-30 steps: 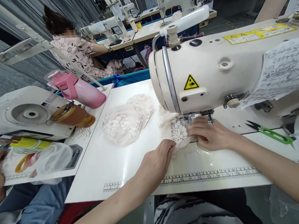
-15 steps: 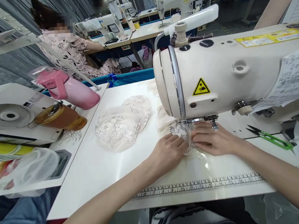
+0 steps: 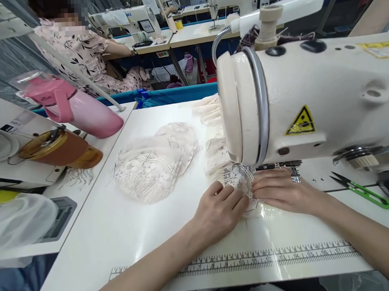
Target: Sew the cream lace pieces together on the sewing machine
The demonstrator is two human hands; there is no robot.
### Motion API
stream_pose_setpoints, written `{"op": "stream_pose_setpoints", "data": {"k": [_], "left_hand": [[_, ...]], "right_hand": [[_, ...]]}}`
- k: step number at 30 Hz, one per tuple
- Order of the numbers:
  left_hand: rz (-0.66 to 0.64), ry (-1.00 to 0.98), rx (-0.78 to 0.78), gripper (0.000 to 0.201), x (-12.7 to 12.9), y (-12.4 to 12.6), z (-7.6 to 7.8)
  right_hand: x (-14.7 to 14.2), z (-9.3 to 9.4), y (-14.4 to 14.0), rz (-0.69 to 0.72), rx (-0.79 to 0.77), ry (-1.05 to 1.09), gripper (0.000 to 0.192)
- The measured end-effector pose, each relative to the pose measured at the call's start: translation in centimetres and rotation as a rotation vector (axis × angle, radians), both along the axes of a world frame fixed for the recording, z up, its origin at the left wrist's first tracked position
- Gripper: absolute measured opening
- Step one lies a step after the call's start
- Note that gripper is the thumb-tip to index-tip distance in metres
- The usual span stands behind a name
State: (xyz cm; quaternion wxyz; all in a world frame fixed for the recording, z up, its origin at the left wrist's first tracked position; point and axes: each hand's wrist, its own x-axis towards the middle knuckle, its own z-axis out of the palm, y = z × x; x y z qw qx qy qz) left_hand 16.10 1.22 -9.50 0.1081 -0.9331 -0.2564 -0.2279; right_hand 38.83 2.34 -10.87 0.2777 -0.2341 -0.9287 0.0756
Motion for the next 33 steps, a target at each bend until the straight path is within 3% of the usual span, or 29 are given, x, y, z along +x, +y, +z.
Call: {"op": "stream_pose_setpoints", "data": {"k": [5,11,19,24,28,33], "left_hand": [[-0.065,-0.055,-0.082,0.020,0.0,0.2,-0.5],[-0.053,-0.051,-0.219,0.020,0.0,0.0,-0.9],[-0.044,-0.038,-0.225,0.026,0.3,-0.1,-1.0],[-0.032,-0.057,-0.222,0.026,0.5,0.0,-1.3],[-0.028,-0.067,-0.212,0.030,0.8,0.2,-1.5],[-0.041,-0.064,-0.192,0.031,0.7,0.3,-1.6]], "right_hand": [[-0.2,0.4,-0.2,-0.063,0.079,0.059,0.012],[-0.3,0.5,-0.2,-0.097,0.127,0.058,0.011],[-0.3,0.6,-0.2,-0.183,0.242,0.040,0.009],[0.1,0.1,-0.3,-0.316,0.301,-0.060,0.013],[0.3,-0.2,-0.3,-0.356,0.286,-0.092,0.013],[0.5,-0.3,0.0,-0.308,0.219,-0.074,0.017]]}}
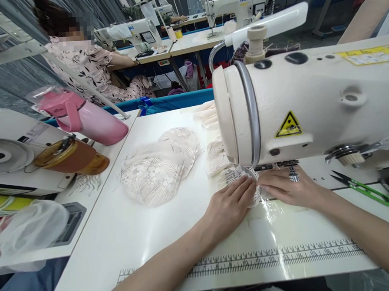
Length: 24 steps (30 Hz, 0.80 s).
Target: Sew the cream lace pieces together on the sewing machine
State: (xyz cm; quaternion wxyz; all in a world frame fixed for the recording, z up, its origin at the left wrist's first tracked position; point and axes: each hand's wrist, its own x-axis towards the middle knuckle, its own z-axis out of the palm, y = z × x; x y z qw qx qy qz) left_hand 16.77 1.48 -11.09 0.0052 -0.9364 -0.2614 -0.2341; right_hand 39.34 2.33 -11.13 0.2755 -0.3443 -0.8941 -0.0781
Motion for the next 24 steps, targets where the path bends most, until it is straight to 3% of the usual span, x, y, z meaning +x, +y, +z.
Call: {"op": "stream_pose_setpoints", "data": {"k": [4,10,17,24], "left_hand": [[-0.023,0.005,0.039,0.026,-0.2,-0.2,0.2],[-0.013,0.031,0.006,0.019,-0.6,-0.4,0.2],[0.089,0.007,-0.041,0.016,-0.9,0.0,0.1],[0.100,0.012,-0.052,0.015,-1.0,0.6,0.0]], "right_hand": [[-0.2,0.3,-0.1,0.021,0.023,0.008,0.014],[-0.9,-0.2,-0.3,0.186,-0.074,0.057,0.017],[-1.8,-0.8,-0.5,0.133,-0.093,0.032,0.019],[-2.1,-0.6,-0.4,0.099,-0.098,0.014,0.020]]}}
